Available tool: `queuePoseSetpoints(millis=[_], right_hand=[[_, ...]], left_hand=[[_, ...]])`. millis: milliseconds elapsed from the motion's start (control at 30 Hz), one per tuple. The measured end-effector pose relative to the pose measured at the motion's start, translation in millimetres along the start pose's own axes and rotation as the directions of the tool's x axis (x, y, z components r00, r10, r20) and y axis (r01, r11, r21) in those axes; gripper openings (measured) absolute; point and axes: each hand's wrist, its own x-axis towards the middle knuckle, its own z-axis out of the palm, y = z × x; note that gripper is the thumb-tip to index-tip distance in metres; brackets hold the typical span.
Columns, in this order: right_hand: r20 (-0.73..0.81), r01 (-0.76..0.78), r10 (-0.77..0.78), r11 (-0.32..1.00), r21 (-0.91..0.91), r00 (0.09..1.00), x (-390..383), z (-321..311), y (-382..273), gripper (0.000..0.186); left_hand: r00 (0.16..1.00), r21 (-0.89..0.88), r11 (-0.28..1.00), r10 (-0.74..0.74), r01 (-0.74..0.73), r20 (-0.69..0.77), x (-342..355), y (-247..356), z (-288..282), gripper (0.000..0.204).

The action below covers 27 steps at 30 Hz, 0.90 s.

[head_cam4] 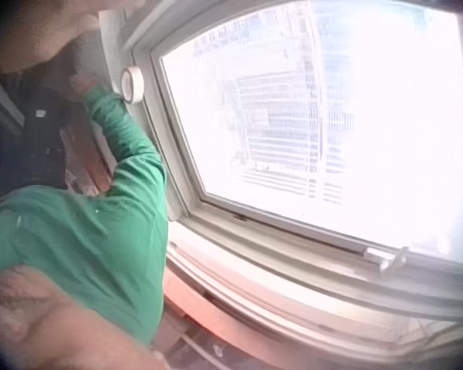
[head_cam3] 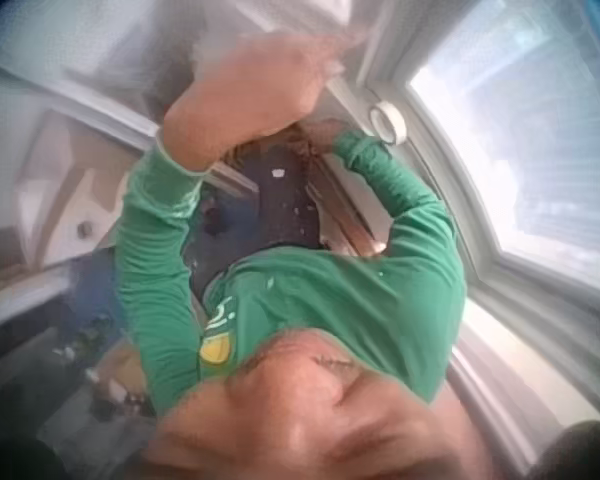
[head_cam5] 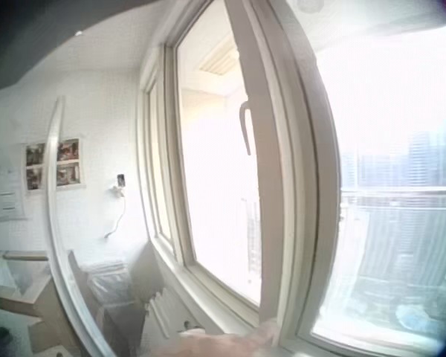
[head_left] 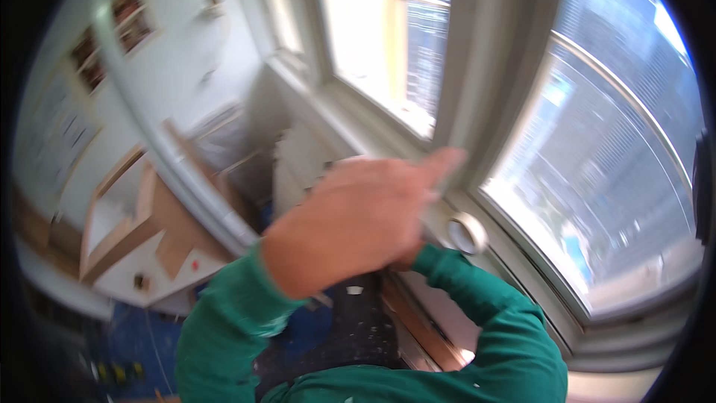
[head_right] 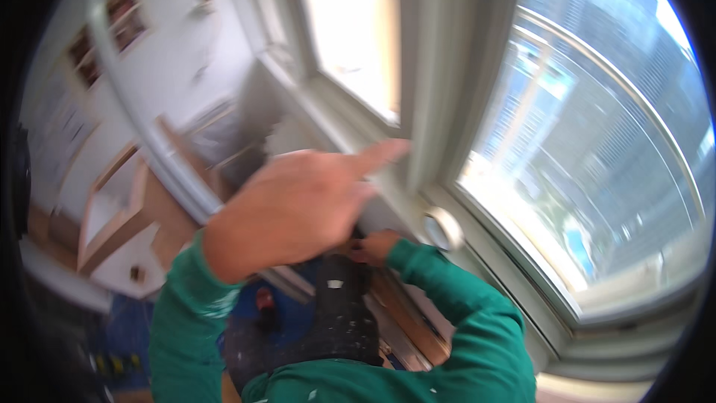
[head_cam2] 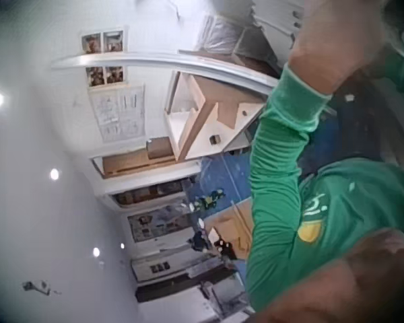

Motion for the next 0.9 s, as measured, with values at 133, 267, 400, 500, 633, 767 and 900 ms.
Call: queuePoseSetpoints(millis=[133,267,400,500,633,767,900], right_hand=[[0.081,0.158,-0.149,0.979,-0.13,0.986,-37,22,-2,0.058],[0.319,0.101,-0.028,0.971,-0.217,0.947,-33,18,28,0.067],[0.412,-0.195,0.276,0.954,-0.229,0.869,-47,-24,20,0.063],[0.358,-0.126,0.211,0.961,-0.245,0.91,-56,-24,19,0.062],[0.377,-0.143,0.241,0.952,-0.269,0.894,-48,-38,13,0.063],[0.377,-0.136,0.24,0.949,-0.284,0.894,-51,-43,-3,0.061],[0.384,-0.162,0.253,0.954,-0.253,0.888,-50,-38,-2,0.061]], left_hand=[[0.984,0.139,0.99,-0.002,-0.023,0.18,-31,6,5,0.027],[0.962,-0.106,0.984,-0.113,0.144,0.25,-62,-44,62,0.043],[0.852,-0.154,0.877,-0.38,0.456,0.359,-161,-118,139,0.044],[0.654,-0.05,0.785,-0.477,0.618,0.587,-239,-122,194,0.047],[0.472,-0.005,0.669,-0.519,0.743,0.712,-335,-132,299,0.044],[0.385,0.018,0.579,-0.565,0.815,0.73,-395,-93,343,0.049],[0.451,-0.046,0.518,-0.694,0.854,0.561,-406,-61,319,0.046]])
